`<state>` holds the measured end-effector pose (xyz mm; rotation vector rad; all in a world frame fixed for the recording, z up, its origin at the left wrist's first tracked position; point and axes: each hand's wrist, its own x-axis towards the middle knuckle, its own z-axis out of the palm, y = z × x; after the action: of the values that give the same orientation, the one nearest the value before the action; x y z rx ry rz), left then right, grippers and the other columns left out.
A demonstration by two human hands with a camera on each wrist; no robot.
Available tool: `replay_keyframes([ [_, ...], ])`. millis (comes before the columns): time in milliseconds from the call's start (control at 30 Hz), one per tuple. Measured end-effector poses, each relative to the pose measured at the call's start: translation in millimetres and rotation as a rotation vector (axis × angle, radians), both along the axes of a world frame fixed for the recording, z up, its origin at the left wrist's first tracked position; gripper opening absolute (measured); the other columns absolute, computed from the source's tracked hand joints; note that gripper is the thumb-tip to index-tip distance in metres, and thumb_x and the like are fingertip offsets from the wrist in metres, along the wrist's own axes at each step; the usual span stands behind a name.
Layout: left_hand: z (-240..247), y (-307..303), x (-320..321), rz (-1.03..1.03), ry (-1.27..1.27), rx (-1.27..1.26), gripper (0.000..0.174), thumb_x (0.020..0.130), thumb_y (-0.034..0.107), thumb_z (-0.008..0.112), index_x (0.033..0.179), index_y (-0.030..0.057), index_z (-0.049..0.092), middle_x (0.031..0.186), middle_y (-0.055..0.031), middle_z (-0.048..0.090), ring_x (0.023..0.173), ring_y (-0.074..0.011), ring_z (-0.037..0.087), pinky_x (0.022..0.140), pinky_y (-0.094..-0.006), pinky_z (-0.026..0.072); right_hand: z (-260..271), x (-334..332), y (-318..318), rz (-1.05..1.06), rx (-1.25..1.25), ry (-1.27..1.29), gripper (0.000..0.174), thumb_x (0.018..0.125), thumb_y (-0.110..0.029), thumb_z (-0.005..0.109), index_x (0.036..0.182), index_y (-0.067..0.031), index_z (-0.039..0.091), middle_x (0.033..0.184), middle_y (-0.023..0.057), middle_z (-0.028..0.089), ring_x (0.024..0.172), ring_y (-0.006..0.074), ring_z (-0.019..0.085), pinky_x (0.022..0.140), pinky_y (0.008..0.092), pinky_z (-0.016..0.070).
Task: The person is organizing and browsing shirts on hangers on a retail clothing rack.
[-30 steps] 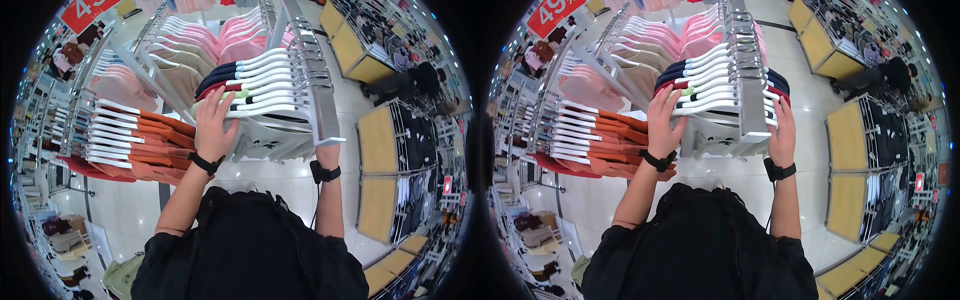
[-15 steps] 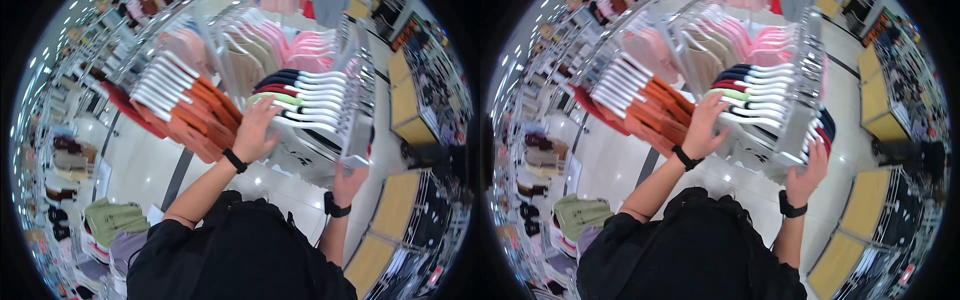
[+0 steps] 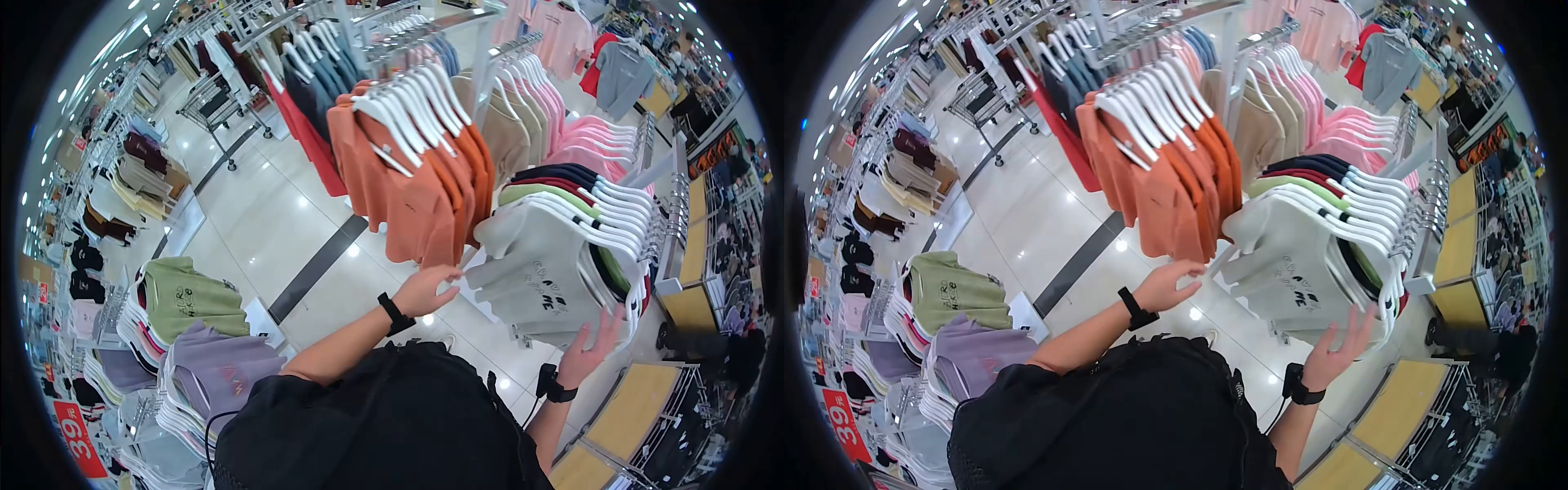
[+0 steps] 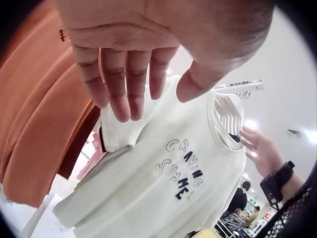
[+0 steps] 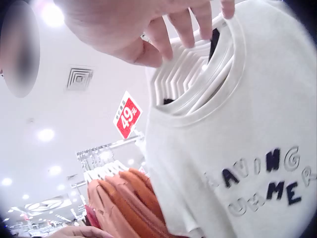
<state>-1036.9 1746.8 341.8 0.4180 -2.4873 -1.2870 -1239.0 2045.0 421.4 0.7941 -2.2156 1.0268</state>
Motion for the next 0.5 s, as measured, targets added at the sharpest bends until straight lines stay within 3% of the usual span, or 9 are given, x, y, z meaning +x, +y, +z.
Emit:
replay_keyframes([
  [133, -21, 5, 71, -0.039, -0.099, 0.041, 0.03, 0.101, 0.023, 0.068, 0.125, 0.0057, 0.069, 0.116, -0.0109, 0.074, 0.106, -0.0265, 0.072, 0.094, -0.038, 0.0562, -27, 55, -34, 0.366, 0.2, -0.516, 0.026, 0.099, -0.009, 0.064, 0.123, -0.0052, 0.074, 0.121, 0.0173, 0.075, 0.118, 0.0346, 0.067, 0.108, 0.0439, 0.0468],
  [167, -23, 4, 88, -0.019, -0.089, 0.045, 0.03, 0.101, 0.023, 0.068, 0.125, 0.0057, 0.069, 0.116, -0.0109, 0.074, 0.106, -0.0265, 0.072, 0.094, -0.038, 0.0562, -31, 73, -47, 0.466, 0.232, -0.534, 0.023, 0.099, -0.011, 0.066, 0.118, -0.0029, 0.075, 0.111, 0.0159, 0.077, 0.103, 0.0324, 0.073, 0.096, 0.0411, 0.0539],
  [300, -29, -11, 164, 0.189, 0.012, 0.149, 0.023, 0.101, 0.02, 0.067, 0.116, 0.0045, 0.073, 0.106, -0.0113, 0.077, 0.098, -0.0262, 0.074, 0.09, -0.0373, 0.0575, -49, 149, -99, 0.693, 0.273, -0.673, 0.023, 0.098, -0.01, 0.068, 0.118, -0.0026, 0.075, 0.103, 0.0139, 0.078, 0.093, 0.0269, 0.076, 0.086, 0.0364, 0.0568],
  [500, -48, -49, 272, 0.494, -0.08, 0.261, 0.022, 0.102, 0.019, 0.067, 0.116, 0.0035, 0.073, 0.106, -0.0105, 0.077, 0.094, -0.0233, 0.073, 0.088, -0.0373, 0.0583, -80, 214, -151, 0.866, 0.418, -0.795, 0.028, 0.098, -0.009, 0.069, 0.125, -0.002, 0.072, 0.107, 0.0162, 0.078, 0.096, 0.0247, 0.076, 0.088, 0.0348, 0.0574],
])
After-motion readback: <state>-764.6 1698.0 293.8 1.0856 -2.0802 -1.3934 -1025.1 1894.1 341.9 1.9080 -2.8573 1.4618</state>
